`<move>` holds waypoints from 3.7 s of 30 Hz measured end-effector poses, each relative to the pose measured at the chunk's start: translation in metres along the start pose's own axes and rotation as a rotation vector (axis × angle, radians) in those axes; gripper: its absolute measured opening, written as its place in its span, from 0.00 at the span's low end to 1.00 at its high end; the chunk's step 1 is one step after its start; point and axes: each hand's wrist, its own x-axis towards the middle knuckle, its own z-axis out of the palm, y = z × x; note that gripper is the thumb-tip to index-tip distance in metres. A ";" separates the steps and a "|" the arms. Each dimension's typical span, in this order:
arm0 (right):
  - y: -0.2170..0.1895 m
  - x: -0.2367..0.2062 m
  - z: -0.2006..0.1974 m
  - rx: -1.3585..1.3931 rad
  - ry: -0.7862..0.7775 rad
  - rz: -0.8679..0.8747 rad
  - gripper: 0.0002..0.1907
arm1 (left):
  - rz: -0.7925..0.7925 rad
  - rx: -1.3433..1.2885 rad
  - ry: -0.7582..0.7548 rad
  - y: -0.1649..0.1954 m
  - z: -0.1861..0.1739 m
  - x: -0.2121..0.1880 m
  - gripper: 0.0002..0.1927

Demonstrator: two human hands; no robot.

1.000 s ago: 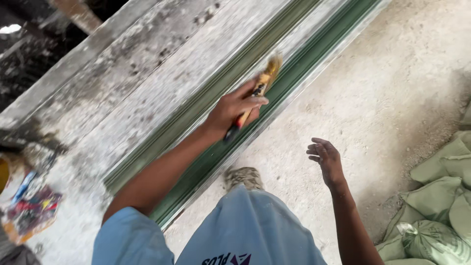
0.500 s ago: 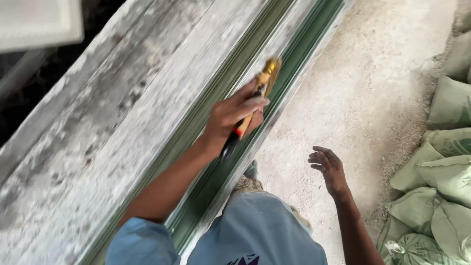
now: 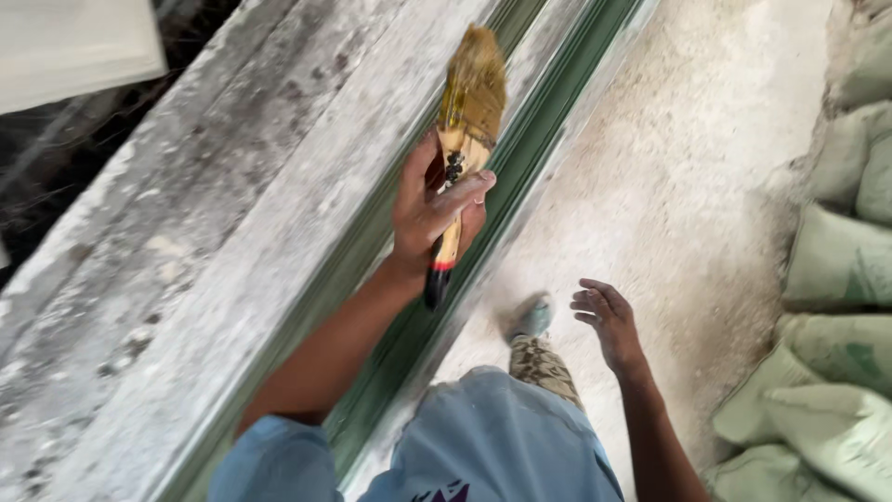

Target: The person scrapes dried plaster residue off a long metal mold table using an orange plastic scraper, working along its surface in sections. They then dip a wide brush into a container of liquid and brush the liquid along green mold strips set in the table.

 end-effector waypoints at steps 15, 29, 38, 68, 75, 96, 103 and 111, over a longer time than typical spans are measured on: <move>-0.166 0.311 -0.149 -0.176 -0.069 0.056 0.19 | -0.656 -0.410 -0.101 -0.203 0.264 0.127 0.20; -0.279 0.528 -0.208 -0.146 0.037 0.064 0.22 | -0.073 -0.178 -0.186 -0.459 0.447 0.210 0.16; -0.289 0.638 -0.233 -0.189 -0.017 0.084 0.22 | -0.606 -0.523 -0.302 -0.578 0.557 0.203 0.18; -0.329 0.791 -0.135 -0.150 -0.817 0.025 0.14 | -0.243 0.792 -0.176 -0.392 0.331 0.264 0.15; -0.288 0.682 -0.027 -0.237 -0.981 0.011 0.15 | -0.077 1.102 -0.046 -0.231 0.197 0.166 0.22; -0.030 0.133 0.306 -0.197 -1.468 0.193 0.15 | -0.503 0.806 0.641 0.168 -0.204 -0.068 0.16; 0.059 0.006 0.403 -0.302 -1.314 0.137 0.15 | -0.605 0.642 0.681 0.253 -0.359 -0.169 0.21; 0.073 -0.212 0.515 -0.542 -1.512 -0.027 0.15 | -0.832 0.447 0.665 0.382 -0.515 -0.242 0.28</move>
